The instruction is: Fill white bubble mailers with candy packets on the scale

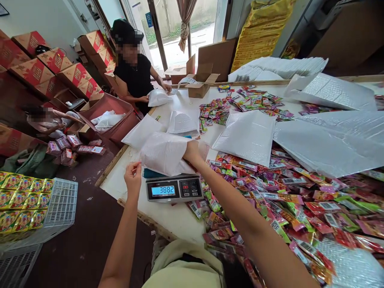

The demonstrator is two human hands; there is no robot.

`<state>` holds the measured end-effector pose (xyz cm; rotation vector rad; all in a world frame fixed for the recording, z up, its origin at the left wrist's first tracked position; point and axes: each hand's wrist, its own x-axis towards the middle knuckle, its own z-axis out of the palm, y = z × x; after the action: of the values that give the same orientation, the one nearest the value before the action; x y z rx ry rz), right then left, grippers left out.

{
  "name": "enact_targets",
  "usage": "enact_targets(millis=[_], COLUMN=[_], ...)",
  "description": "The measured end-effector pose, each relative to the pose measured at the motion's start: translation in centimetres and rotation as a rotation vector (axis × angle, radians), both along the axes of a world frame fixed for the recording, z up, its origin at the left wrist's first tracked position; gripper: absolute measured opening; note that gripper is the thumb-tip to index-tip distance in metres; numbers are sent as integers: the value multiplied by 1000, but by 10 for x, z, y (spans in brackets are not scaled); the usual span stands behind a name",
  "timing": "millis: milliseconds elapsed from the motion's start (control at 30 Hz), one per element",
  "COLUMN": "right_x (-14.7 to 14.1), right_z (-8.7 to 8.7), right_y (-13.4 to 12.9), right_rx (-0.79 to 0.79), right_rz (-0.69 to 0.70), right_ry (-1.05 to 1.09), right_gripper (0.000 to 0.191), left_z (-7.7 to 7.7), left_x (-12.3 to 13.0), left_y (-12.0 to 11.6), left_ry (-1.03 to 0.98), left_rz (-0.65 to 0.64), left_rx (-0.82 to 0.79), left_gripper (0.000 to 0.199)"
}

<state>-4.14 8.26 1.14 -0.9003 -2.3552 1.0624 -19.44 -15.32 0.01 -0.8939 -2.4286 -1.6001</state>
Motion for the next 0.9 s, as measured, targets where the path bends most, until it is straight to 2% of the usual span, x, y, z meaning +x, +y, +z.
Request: enact_targets(millis=[133,200,333,433,567,667,767,900], right_x=[32,48,85,126,192,231,253,261], right_z=[10,10,2,-9,-22,-32,-43,-59], right_y=[-8,-9,-1,11,29,36,36,35], right_rx=[242,302,39,-107,-169,-196,-199,-199], right_rz=[-46,-58,-245,-373,-498,-602,-630,-629], right_ry=[-17,21,211,329,359,342,294,254], right_gripper=[31,31,25,22,22,23,29,31], left_z=[-5,-7,-11,-10,-6,-3,-3,-6], left_x=[8,13,28,39,46,46,44,41], left_y=[-23,-28,-28,-23,-21,-23,-26,-30], left_ry=[-118,-166,-218,-214,-182,-170,-146,-156], left_rz=[52,59,28,-2,-41,-31,-4,24], left_rx=[34,63,95,120,129,143,158,163], left_gripper=[34,36,37,35,30,29,28,30])
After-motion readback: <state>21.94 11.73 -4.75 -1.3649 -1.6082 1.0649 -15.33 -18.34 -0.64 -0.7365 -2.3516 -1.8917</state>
